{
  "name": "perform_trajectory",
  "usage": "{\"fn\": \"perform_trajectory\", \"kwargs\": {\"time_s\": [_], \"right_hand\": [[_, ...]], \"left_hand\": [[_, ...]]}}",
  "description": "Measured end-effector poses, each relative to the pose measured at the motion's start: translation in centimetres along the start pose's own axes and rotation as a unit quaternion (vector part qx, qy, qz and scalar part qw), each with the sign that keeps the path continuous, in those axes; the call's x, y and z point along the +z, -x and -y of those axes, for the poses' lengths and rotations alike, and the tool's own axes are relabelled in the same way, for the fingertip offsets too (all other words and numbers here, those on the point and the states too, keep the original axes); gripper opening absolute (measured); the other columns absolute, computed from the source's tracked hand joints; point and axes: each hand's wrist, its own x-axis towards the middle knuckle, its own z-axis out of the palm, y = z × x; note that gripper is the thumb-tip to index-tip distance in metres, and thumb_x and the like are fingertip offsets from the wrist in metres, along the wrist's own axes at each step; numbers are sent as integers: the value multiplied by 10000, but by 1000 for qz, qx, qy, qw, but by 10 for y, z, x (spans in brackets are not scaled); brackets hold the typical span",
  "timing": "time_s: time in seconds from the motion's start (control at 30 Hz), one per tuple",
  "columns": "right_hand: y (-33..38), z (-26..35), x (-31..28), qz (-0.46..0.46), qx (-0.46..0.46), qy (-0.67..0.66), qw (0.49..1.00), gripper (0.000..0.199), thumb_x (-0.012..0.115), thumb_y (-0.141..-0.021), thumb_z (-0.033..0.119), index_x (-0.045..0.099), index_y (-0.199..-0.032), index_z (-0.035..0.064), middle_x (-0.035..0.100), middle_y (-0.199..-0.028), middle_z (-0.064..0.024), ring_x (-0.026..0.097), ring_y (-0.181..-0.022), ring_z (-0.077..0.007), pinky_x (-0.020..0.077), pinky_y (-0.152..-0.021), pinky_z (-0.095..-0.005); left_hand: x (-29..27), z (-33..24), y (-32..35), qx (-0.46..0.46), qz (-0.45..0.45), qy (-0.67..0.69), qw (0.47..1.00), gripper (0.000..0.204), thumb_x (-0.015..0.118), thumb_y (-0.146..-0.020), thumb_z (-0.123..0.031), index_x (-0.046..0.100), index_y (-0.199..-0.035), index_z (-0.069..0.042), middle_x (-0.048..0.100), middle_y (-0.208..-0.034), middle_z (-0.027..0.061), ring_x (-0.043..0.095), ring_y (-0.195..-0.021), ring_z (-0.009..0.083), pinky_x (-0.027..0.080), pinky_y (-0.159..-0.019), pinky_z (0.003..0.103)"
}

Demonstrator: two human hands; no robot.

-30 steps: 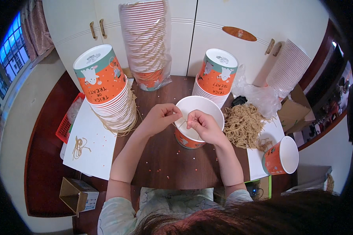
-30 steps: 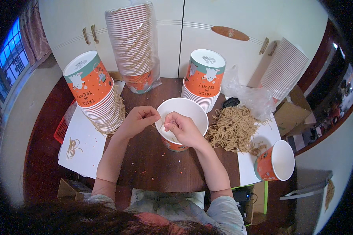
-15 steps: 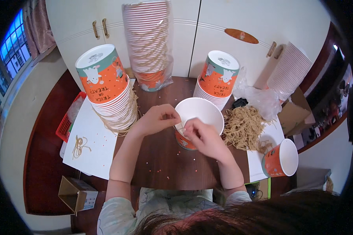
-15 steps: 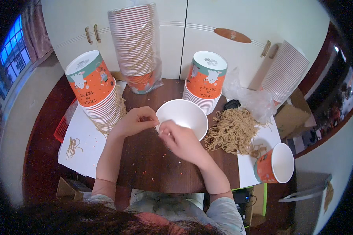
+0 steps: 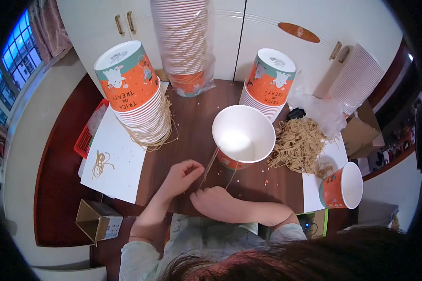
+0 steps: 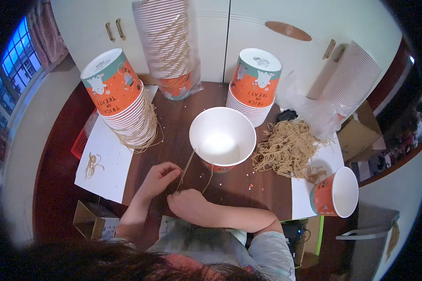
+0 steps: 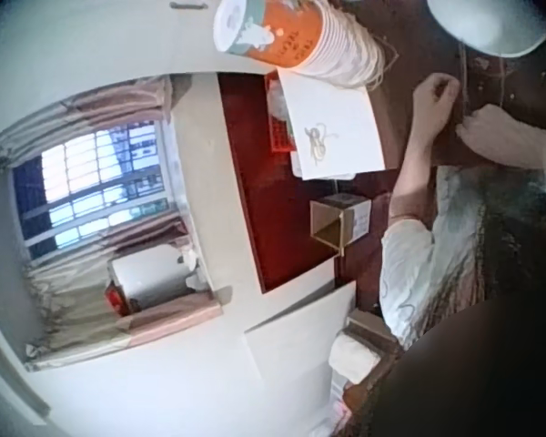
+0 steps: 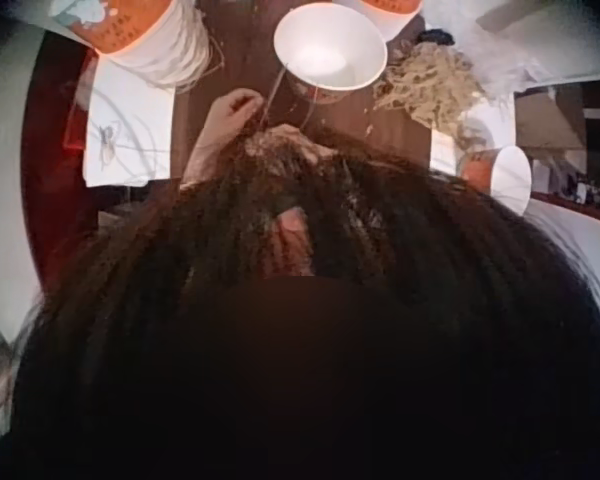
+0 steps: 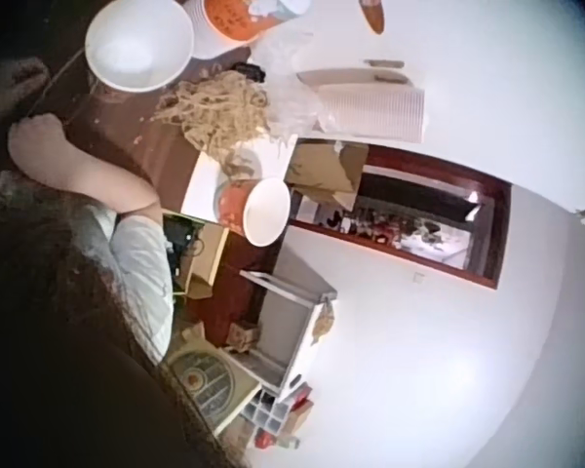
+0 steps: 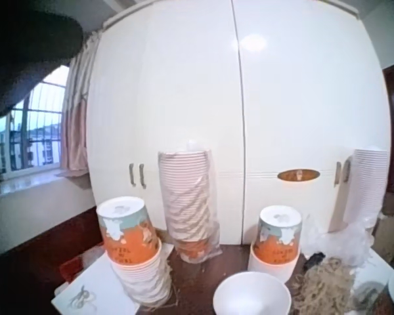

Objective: Threading and tying strings through holes in paper buckets to create handles for packaging.

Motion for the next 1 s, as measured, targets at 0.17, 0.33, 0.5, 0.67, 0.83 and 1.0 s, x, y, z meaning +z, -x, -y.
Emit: {"fn": "perform_trajectory", "kwargs": {"time_s": [0.17, 0.33, 0.5, 0.67, 0.83, 1.0], "right_hand": [[1, 2, 11, 43, 15, 29, 999, 128, 518, -691, 94, 546, -778, 4, 576, -632, -90, 594, -522, -196, 459, -409, -293], [1, 0, 15, 45, 5, 14, 999, 130, 526, -680, 95, 574, -753, -2, 591, -636, -103, 600, -526, -208, 471, -420, -303], [0, -1, 13, 61, 4, -22, 998, 105, 532, -671, 92, 594, -684, 9, 594, -616, -108, 605, -540, -219, 480, -435, -318], [1, -5, 9, 80, -56, -65, 993, 126, 525, -671, 90, 604, -712, 1, 605, -618, -125, 605, -540, -246, 488, -471, -351], [-2, 3, 11, 174, -71, -86, 978, 145, 528, -671, 101, 590, -745, -7, 605, -624, -143, 618, -584, -279, 495, -499, -370], [-4, 9, 15, 229, -96, -93, 964, 127, 558, -661, 99, 634, -728, 22, 631, -707, -149, 635, -691, -296, 511, -569, -386]], "left_hand": [[11, 15, 15, -46, 38, 117, 991, 134, 546, -832, -75, 613, -898, 20, 631, -834, 60, 562, -771, 93, 450, -698, 228], [19, 23, 18, -86, 41, 215, 972, 127, 562, -815, -52, 615, -888, 38, 636, -846, 86, 583, -786, 122, 468, -723, 249], [26, 24, 20, -76, 52, 214, 973, 145, 565, -825, -85, 624, -896, 28, 638, -831, 67, 579, -781, 99, 464, -712, 225], [27, 18, 19, -81, 74, 216, 970, 152, 555, -831, -94, 631, -891, 23, 638, -826, 63, 575, -765, 96, 459, -695, 221], [21, 0, 2, -62, 95, 176, 978, 172, 547, -839, -116, 631, -898, 22, 637, -824, 65, 575, -781, 108, 453, -715, 239], [17, -14, -21, -44, 87, 166, 981, 171, 550, -836, -122, 620, -904, 19, 634, -849, 73, 581, -820, 119, 447, -745, 247]]}}
